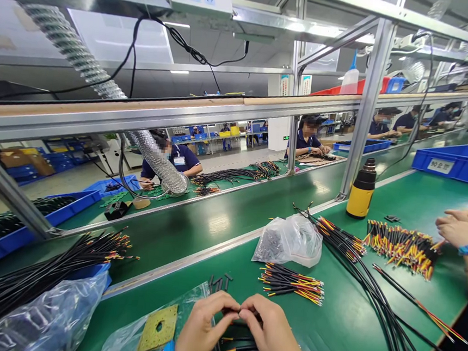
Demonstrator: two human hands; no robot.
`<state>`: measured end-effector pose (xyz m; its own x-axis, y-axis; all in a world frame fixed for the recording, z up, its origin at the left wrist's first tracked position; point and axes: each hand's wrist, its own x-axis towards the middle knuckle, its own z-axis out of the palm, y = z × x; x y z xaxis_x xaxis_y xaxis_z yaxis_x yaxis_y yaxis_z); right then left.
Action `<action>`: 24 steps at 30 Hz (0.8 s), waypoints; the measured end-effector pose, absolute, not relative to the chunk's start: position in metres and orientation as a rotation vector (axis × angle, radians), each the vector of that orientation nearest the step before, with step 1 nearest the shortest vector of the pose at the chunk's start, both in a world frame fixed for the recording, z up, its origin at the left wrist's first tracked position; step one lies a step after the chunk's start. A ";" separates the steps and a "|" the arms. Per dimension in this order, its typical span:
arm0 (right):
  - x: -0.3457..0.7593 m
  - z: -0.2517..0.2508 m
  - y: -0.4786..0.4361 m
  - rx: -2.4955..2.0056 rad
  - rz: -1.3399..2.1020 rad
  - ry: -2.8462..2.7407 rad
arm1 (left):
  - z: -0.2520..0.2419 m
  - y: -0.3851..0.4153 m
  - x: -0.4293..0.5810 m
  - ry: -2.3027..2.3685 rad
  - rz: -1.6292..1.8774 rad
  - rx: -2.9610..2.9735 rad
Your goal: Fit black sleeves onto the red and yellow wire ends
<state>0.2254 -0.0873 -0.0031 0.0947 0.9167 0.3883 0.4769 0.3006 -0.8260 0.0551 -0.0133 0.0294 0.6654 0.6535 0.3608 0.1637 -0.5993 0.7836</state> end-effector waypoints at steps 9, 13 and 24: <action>0.227 0.014 -0.092 -1.106 0.935 -1.309 | 0.044 -0.029 0.061 0.596 1.010 1.674; 0.230 0.022 -0.097 -1.049 0.890 -1.404 | 0.048 -0.034 0.056 0.599 1.031 1.835; 0.227 0.020 -0.097 -0.958 1.059 -1.345 | 0.045 -0.037 0.059 0.584 1.024 1.898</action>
